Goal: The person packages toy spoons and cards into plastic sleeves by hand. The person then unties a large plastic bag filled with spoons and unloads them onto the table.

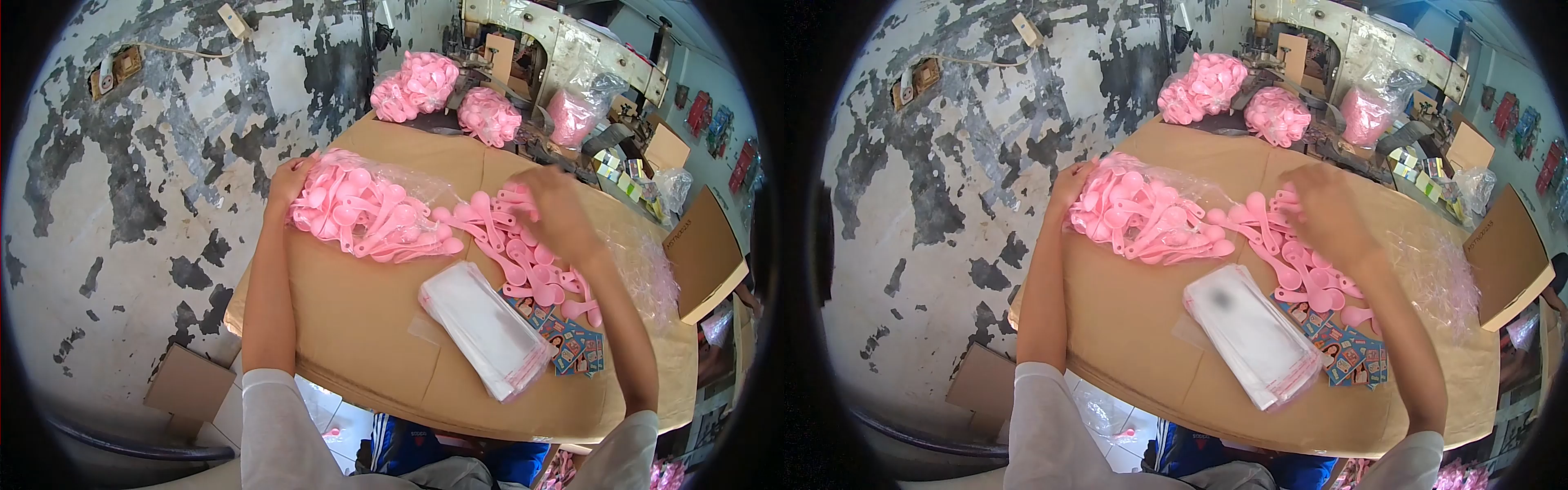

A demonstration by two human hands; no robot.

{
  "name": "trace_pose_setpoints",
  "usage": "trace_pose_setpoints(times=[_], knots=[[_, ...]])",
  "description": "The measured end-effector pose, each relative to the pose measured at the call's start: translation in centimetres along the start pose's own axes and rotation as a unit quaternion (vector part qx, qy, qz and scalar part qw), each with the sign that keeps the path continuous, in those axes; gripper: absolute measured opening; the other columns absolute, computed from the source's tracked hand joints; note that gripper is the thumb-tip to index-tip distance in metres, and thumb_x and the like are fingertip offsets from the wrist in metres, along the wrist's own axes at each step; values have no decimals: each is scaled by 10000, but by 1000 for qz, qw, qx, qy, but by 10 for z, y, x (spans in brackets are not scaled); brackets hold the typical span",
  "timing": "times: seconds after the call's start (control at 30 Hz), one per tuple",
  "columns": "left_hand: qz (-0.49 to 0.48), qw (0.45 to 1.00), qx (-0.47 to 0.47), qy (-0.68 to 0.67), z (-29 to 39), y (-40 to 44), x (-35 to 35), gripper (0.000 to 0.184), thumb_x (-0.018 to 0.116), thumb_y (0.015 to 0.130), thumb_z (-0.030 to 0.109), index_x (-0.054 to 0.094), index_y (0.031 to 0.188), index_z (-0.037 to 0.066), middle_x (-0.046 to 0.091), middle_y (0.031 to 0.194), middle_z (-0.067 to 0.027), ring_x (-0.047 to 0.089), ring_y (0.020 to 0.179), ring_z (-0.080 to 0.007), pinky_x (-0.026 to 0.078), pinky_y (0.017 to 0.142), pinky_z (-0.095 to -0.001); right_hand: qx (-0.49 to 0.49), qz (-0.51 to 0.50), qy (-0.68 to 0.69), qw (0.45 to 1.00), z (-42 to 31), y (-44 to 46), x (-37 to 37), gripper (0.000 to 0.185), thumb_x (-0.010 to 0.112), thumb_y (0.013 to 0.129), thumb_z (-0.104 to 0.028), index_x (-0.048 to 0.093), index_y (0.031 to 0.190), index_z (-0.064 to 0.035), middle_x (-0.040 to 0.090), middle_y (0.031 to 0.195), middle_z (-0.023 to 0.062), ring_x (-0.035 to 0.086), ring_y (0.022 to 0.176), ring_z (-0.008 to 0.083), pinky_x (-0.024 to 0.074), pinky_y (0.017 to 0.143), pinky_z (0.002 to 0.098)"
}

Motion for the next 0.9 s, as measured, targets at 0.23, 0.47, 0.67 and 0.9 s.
trace_pose_setpoints(times=[0.23,0.47,0.67,0.9], knots=[[-2,1000,-1,8,5,-2,0,610,677,824,588,721,1129,62,726,1029,-141,672,939,-222,489,874,-316,-146,-180,126,965,-66,29,120,398,677,850,-279,632,1077,45,540,1232,172,531,1135,323,464,941,430],[1,1000,11,4,1,0,0,576,672,834,561,724,1122,65,728,1020,-145,680,932,-233,494,869,-318,-151,-189,39,970,-69,17,122,341,617,891,-235,591,1081,47,577,1149,165,559,1075,320,476,925,428],[-2,1000,18,9,3,-1,-1,613,671,822,590,721,1122,58,727,1010,-144,676,934,-233,492,867,-316,-115,-135,134,975,-46,9,72,264,589,879,-140,600,1091,16,601,1087,152,572,1054,319,496,872,432],[-1,1000,2,-8,-2,0,1,672,680,800,623,719,1115,30,725,1001,-131,666,923,-203,489,859,-306,60,-117,135,982,29,-20,-16,202,590,898,-111,619,1070,-10,594,1063,170,542,1073,332,447,915,426]])
Point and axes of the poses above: each hand's wrist, its own y-axis towards the middle knuckle, its own x-axis out of the palm, z = x × y, the point moved 8 cm from there along y, towards the middle knuckle
